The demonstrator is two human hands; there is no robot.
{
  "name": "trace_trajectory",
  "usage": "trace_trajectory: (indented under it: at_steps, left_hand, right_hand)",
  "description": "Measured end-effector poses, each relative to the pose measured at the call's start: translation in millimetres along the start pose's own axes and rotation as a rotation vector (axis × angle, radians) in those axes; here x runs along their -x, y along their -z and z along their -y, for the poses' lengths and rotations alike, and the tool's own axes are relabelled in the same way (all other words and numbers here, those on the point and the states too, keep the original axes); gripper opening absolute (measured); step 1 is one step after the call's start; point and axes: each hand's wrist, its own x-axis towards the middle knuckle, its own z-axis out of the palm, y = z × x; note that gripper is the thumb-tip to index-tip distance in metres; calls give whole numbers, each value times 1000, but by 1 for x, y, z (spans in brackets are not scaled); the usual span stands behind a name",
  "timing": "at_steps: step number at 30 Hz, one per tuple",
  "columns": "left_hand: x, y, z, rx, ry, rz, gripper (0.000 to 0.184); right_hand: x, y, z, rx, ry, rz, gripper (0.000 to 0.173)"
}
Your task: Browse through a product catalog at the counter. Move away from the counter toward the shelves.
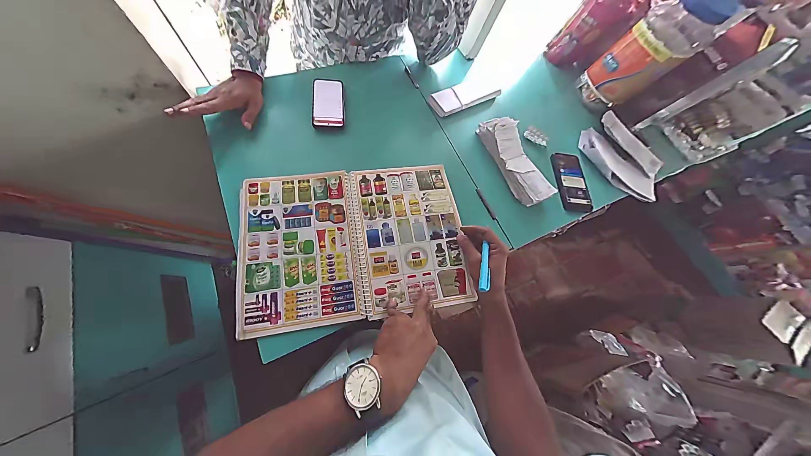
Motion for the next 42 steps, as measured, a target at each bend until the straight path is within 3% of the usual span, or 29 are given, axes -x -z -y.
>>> trace_trajectory:
  at_steps: [10,21,42]
  left_hand:
    - [-1,8,1,117,6,55,56]
    - [-2,12,2,50,-45,79,45]
    - [-4,12,0,121,-34,144,57]
  right_hand:
    - [-1,-2,2,35,-31,-29,18]
    - [-2,-1,4,18,-27,-25,18]
    - [1,-1,4,-17,-21,14,23]
